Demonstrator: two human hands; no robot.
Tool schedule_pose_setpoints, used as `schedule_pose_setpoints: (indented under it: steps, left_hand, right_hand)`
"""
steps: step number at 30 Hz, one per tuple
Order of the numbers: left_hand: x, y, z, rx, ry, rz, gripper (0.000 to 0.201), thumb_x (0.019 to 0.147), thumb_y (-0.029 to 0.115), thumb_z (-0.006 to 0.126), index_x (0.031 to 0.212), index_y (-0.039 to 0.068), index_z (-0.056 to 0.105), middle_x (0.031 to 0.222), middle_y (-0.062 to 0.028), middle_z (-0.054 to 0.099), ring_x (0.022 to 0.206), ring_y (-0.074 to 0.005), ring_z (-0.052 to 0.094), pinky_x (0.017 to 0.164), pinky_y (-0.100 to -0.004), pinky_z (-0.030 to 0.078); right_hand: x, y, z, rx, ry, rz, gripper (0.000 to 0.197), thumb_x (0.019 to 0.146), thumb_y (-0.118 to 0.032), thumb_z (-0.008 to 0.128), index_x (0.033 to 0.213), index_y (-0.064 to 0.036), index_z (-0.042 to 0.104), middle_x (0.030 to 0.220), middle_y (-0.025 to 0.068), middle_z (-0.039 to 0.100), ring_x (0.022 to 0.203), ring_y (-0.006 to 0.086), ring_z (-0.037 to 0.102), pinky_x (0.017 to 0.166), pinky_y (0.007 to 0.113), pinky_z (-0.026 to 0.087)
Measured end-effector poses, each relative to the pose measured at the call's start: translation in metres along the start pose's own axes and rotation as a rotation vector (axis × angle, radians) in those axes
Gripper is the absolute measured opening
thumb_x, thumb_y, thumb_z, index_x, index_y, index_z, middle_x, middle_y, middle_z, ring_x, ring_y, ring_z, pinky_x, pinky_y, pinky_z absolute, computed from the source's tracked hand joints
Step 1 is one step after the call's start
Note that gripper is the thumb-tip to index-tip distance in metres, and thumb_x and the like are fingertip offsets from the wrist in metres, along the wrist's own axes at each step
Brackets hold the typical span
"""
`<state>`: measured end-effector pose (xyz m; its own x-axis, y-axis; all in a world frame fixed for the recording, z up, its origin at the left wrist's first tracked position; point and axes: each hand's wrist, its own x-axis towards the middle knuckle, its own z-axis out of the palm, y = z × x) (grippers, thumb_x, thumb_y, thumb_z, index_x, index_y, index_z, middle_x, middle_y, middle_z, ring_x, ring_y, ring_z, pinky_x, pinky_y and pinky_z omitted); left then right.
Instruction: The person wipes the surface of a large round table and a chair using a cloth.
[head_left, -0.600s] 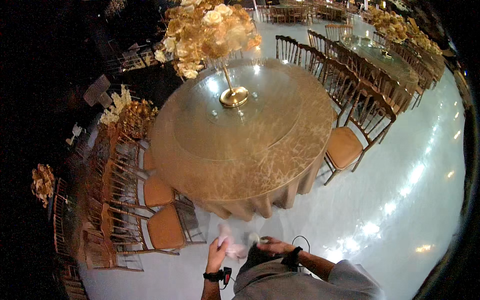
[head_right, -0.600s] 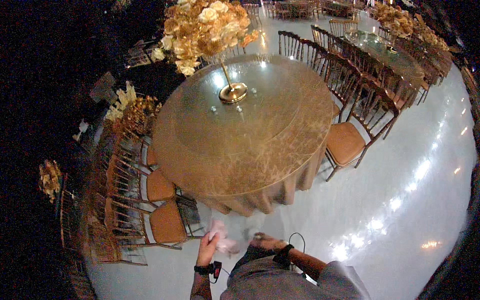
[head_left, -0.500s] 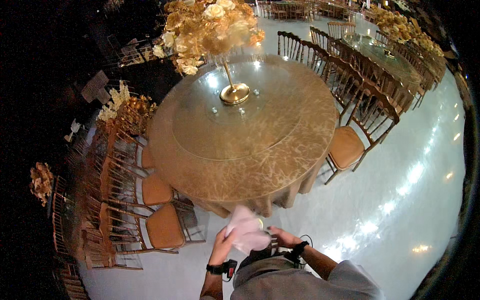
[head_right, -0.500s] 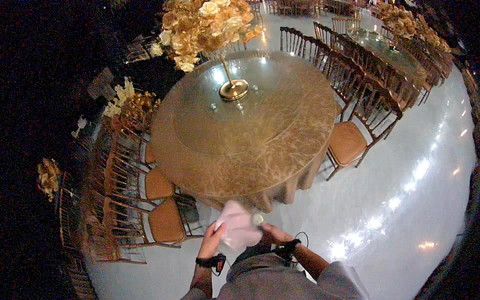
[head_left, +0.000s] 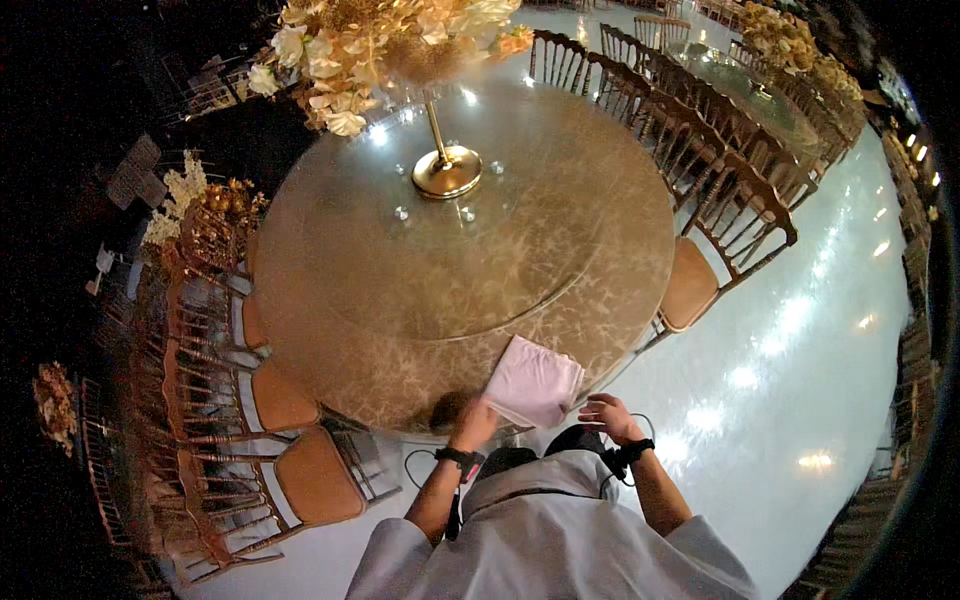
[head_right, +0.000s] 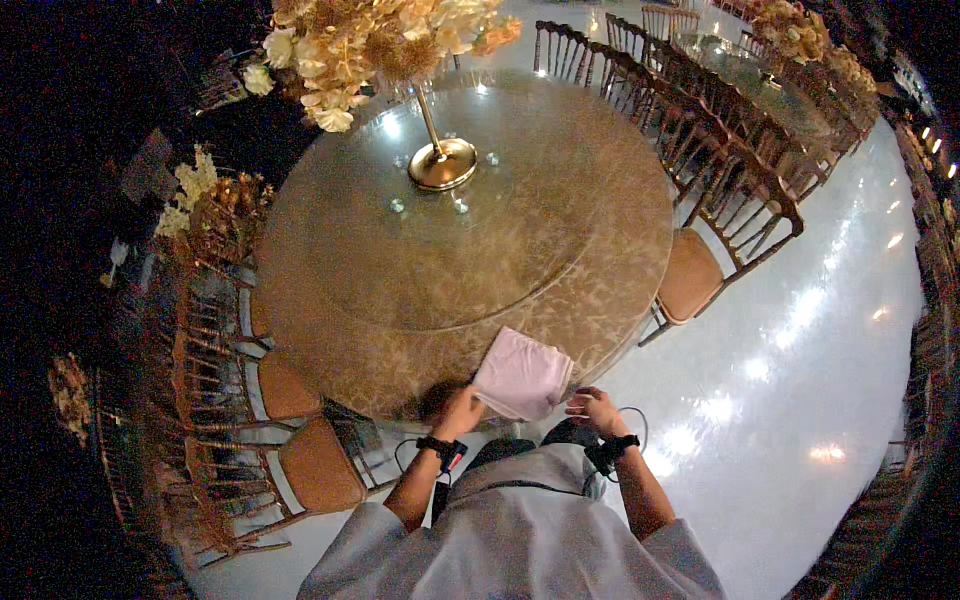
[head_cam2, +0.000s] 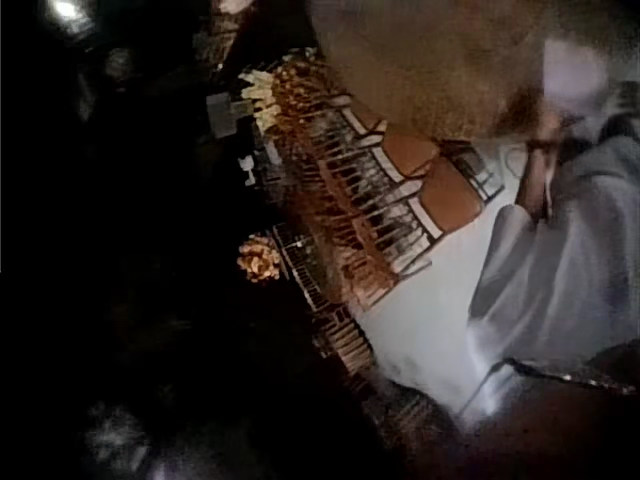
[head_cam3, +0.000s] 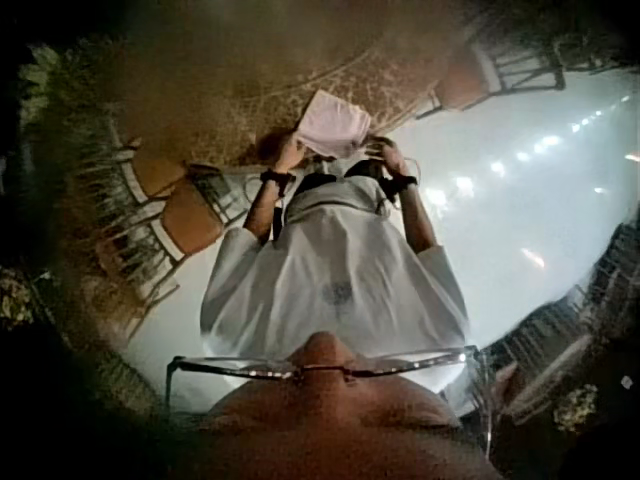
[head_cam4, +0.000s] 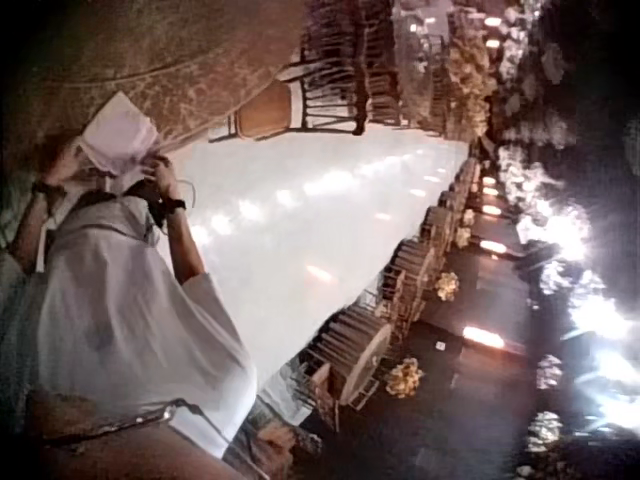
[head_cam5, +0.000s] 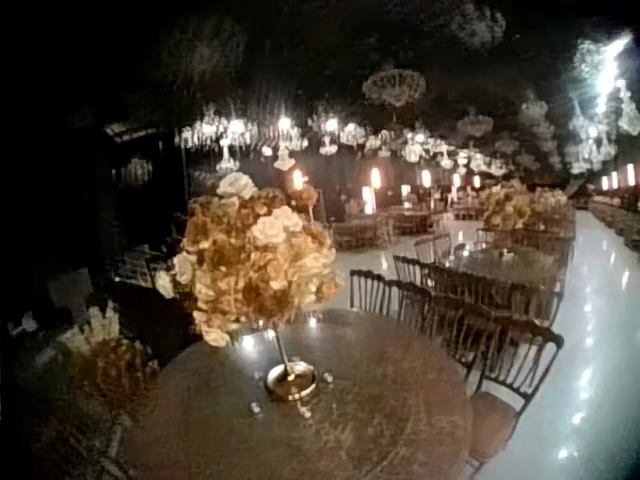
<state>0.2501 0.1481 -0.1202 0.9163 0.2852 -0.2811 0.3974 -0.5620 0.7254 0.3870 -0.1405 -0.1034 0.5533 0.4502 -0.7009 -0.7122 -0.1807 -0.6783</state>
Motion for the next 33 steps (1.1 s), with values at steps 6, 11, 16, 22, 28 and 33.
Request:
schedule_pose_setpoints:
  steps: [6,11,16,22,28,33]
  left_hand:
    - [-0.017,-0.003,0.022,0.319,-0.072,0.150,0.057,0.087,0.027,0.060,0.136,0.002,0.041,0.140,-0.0261,0.031,0.128,-0.0428,0.034,0.100,-0.0479,0.036]
    - [-0.004,-0.023,0.006,0.361,0.094,0.126,0.056,0.083,0.025,0.064,0.131,0.003,0.046,0.140,-0.0252,0.033,0.129,-0.0468,0.031,0.101,-0.0558,0.033]
    - [-0.005,-0.048,-0.011,0.253,0.207,-0.086,0.051,0.086,0.027,0.060,0.130,0.003,0.048,0.137,-0.0232,0.041,0.128,-0.0466,0.033,0.101,-0.0554,0.033]
    - [-0.015,-0.056,-0.029,0.282,0.155,-0.215,0.059,0.088,0.042,0.051,0.133,0.005,0.046,0.142,-0.0249,0.037,0.131,-0.0417,0.033,0.107,-0.0517,0.029]
    - [0.006,-0.076,-0.025,0.107,0.221,-0.078,0.048,0.087,0.030,0.055,0.124,-0.001,0.050,0.133,-0.0264,0.045,0.123,-0.0439,0.040,0.102,-0.0492,0.035]
    - [0.047,-0.061,-0.035,0.118,0.123,0.057,0.050,0.087,0.024,0.057,0.130,0.003,0.046,0.117,-0.0205,0.053,0.112,-0.0384,0.050,0.099,-0.0448,0.040]
  right_hand:
    - [0.068,-0.003,0.058,-0.171,-0.300,-0.015,0.066,0.082,-0.002,0.058,0.141,-0.0068,0.028,0.096,0.0114,0.063,0.080,0.0229,0.063,0.072,0.032,0.052]
    - [0.113,-0.025,0.097,-0.216,-0.220,-0.120,0.077,0.079,0.001,0.058,0.146,-0.0055,0.020,0.090,0.0099,0.060,0.077,0.0229,0.061,0.067,0.033,0.051]
    - [0.179,-0.039,0.117,-0.231,-0.255,-0.275,0.075,0.073,0.003,0.059,0.141,-0.0004,0.026,0.091,0.0142,0.060,0.082,0.0243,0.062,0.067,0.034,0.052]
    - [0.201,-0.064,0.118,-0.059,-0.317,-0.297,0.044,0.074,0.001,0.060,0.117,-0.0013,0.051,0.086,0.0090,0.061,0.075,0.0230,0.061,0.065,0.034,0.051]
    - [0.233,-0.051,0.090,-0.649,-0.403,-0.401,0.044,0.073,-0.003,0.065,0.115,-0.0072,0.050,0.091,0.0057,0.061,0.082,0.0175,0.058,0.067,0.035,0.049]
    - [0.187,-0.067,0.099,-0.922,-0.402,-0.414,0.053,0.074,-0.007,0.064,0.124,-0.0105,0.046,0.103,0.0091,0.061,0.094,0.0203,0.058,0.074,0.038,0.049]
